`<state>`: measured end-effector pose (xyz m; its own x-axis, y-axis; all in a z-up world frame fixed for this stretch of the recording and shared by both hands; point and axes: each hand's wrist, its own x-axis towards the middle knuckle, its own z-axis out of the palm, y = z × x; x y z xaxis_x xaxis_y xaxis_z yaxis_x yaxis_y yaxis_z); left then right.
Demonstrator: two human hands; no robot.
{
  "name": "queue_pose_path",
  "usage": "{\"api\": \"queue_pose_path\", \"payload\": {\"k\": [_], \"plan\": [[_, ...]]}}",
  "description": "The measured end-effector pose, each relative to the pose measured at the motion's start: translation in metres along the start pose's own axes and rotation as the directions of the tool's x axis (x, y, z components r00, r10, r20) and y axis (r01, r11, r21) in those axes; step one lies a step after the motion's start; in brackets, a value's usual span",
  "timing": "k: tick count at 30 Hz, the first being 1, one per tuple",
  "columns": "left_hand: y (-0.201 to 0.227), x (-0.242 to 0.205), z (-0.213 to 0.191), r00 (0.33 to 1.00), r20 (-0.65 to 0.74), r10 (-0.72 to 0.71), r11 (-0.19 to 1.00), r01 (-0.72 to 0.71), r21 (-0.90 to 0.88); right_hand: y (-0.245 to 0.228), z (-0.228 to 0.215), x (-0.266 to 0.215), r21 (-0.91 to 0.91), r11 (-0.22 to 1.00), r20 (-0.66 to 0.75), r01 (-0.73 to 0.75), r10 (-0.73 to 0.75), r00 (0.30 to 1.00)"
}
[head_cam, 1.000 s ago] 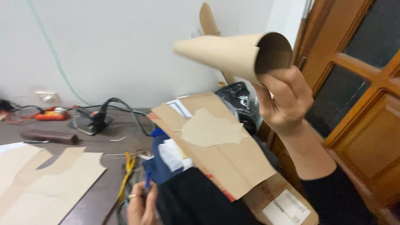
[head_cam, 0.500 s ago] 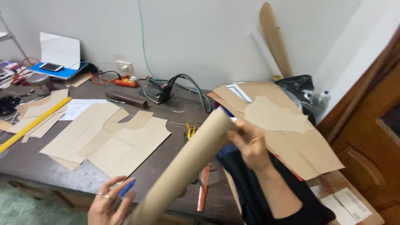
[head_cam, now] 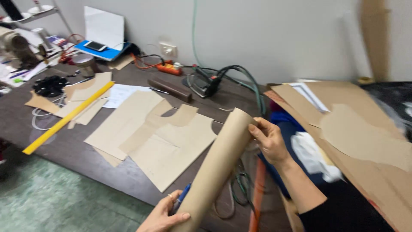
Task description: The person marks lines on a paper pattern piece using a blue pen and a yellow ruler. They then retrieve a large roll of brown paper, unroll it, and place it on the table. Finally, they arrange several cut pattern pieces on the brown paper.
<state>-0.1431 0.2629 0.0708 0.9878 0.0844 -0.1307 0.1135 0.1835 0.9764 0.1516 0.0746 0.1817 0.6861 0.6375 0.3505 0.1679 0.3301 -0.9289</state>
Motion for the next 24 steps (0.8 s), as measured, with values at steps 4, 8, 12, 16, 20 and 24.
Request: {"api": "queue_pose_path", "payload": {"k": [4,8,12,16,20,24], "plan": [[-0.016,0.022,-0.043,0.996,-0.051,-0.080,0.980,0.069,-0.188,0.056,0.005,0.039,0.060,0.997,-0.017,-0.058,0.059,0.998],[-0.070,0.030,-0.103,0.848,-0.334,-0.411,0.901,0.434,-0.005,0.120,0.011,0.051,-0.055,0.987,-0.062,-0.154,0.151,0.987],[-0.030,0.032,-0.144,0.922,-0.320,-0.216,0.940,0.285,0.186,0.172,0.031,0.052,-0.062,0.959,-0.176,-0.275,0.261,0.949],[-0.003,0.038,-0.205,0.938,-0.326,-0.120,0.710,0.311,0.632,0.200,0.070,0.056,-0.051,0.960,-0.206,-0.276,0.260,0.943],[0.040,0.049,-0.279,0.946,-0.244,-0.214,0.440,0.316,0.841,0.220,0.116,0.056,0.077,0.927,-0.298,-0.368,0.374,0.878],[0.075,0.062,-0.356,0.960,-0.212,-0.182,0.330,0.262,0.907,0.247,0.172,0.046,0.181,0.909,-0.465,-0.375,0.415,0.782]]}}
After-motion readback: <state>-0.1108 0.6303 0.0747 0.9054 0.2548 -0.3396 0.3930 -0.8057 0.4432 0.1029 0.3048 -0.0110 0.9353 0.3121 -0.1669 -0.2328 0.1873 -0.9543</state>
